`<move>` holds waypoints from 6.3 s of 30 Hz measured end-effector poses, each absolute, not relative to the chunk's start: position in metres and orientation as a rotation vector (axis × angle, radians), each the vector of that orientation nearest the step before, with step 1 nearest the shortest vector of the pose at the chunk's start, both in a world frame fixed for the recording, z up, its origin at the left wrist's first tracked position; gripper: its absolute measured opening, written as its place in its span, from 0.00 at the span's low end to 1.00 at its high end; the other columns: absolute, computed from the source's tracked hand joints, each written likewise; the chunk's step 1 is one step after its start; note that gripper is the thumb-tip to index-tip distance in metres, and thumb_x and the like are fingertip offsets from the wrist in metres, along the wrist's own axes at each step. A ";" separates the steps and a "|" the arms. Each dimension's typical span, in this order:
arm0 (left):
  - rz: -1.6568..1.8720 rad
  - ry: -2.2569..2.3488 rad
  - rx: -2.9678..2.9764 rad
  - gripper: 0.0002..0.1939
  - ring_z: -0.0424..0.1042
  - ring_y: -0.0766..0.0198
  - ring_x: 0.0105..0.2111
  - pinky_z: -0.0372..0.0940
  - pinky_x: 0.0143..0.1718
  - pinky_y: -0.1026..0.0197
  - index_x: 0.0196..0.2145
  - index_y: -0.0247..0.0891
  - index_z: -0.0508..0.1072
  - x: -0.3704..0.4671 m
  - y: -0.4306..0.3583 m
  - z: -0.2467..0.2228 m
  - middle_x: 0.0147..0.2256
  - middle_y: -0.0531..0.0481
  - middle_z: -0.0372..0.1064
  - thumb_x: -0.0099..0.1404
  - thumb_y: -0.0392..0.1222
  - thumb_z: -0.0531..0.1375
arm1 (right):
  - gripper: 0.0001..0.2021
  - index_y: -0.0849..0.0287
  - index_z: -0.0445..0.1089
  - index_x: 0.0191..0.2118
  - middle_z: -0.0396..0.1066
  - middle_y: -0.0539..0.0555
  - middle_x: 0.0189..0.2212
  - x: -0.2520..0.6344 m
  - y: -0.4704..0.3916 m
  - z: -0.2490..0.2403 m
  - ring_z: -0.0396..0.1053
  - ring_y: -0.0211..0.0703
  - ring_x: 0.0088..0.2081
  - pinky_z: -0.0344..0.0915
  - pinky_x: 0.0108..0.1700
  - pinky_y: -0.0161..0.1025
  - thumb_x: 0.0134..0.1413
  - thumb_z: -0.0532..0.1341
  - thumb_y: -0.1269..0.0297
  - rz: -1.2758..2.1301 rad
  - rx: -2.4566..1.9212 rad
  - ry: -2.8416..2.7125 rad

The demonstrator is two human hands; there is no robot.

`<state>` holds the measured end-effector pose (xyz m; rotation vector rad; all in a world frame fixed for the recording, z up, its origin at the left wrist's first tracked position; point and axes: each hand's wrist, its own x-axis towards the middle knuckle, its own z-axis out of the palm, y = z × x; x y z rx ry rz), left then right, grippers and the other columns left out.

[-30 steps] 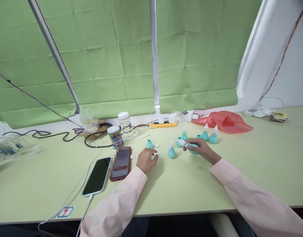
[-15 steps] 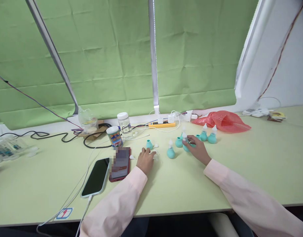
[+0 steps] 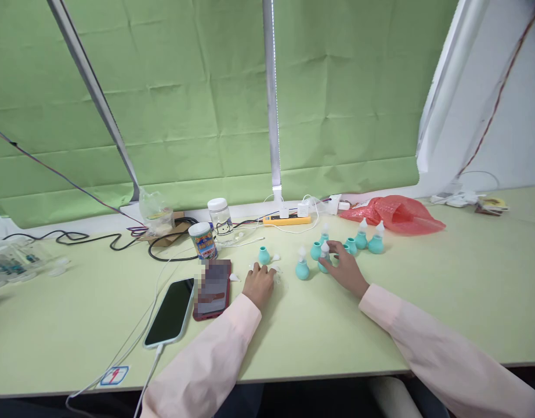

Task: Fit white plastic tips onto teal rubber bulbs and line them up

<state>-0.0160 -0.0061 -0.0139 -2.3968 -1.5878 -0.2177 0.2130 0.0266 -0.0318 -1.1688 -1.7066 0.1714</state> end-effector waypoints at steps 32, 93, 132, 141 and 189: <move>-0.612 -1.435 -2.558 0.12 0.56 0.59 0.36 0.56 0.35 0.56 0.38 0.40 0.66 -0.003 -0.018 -0.016 0.33 0.45 0.59 0.57 0.41 0.49 | 0.10 0.58 0.60 0.39 0.64 0.54 0.27 0.207 -0.055 -0.025 0.63 0.40 0.30 0.61 0.29 0.37 0.46 0.53 0.68 -0.100 -0.863 -2.118; -0.954 -1.302 -2.598 0.18 0.57 0.60 0.36 0.59 0.34 0.56 0.45 0.34 0.59 0.015 -0.057 -0.012 0.33 0.44 0.60 0.54 0.36 0.49 | 0.12 0.62 0.64 0.27 0.64 0.50 0.21 0.166 -0.026 -0.021 0.62 0.34 0.23 0.62 0.27 0.33 0.34 0.61 0.61 1.083 -0.878 -1.747; -0.888 -1.327 -2.494 0.14 0.64 0.62 0.32 0.63 0.29 0.60 0.40 0.35 0.59 0.018 -0.058 -0.017 0.28 0.47 0.65 0.54 0.33 0.49 | 0.11 0.62 0.61 0.26 0.65 0.50 0.22 0.165 -0.023 -0.025 0.63 0.34 0.24 0.61 0.25 0.33 0.36 0.60 0.61 1.269 -0.766 -1.712; -0.997 -1.234 -2.575 0.11 0.63 0.63 0.32 0.63 0.30 0.61 0.37 0.36 0.61 0.016 -0.058 -0.017 0.30 0.47 0.65 0.54 0.30 0.48 | 0.13 0.61 0.61 0.30 0.65 0.51 0.23 0.163 -0.027 -0.025 0.64 0.36 0.26 0.63 0.26 0.34 0.37 0.60 0.59 1.182 -0.780 -1.743; -0.893 -1.047 -2.456 0.12 0.61 0.66 0.28 0.61 0.24 0.66 0.39 0.34 0.59 0.016 -0.060 -0.025 0.25 0.51 0.64 0.56 0.27 0.46 | 0.11 0.66 0.68 0.26 0.66 0.54 0.23 0.172 -0.027 -0.014 0.64 0.36 0.24 0.61 0.29 0.35 0.41 0.58 0.61 1.802 -0.743 -1.645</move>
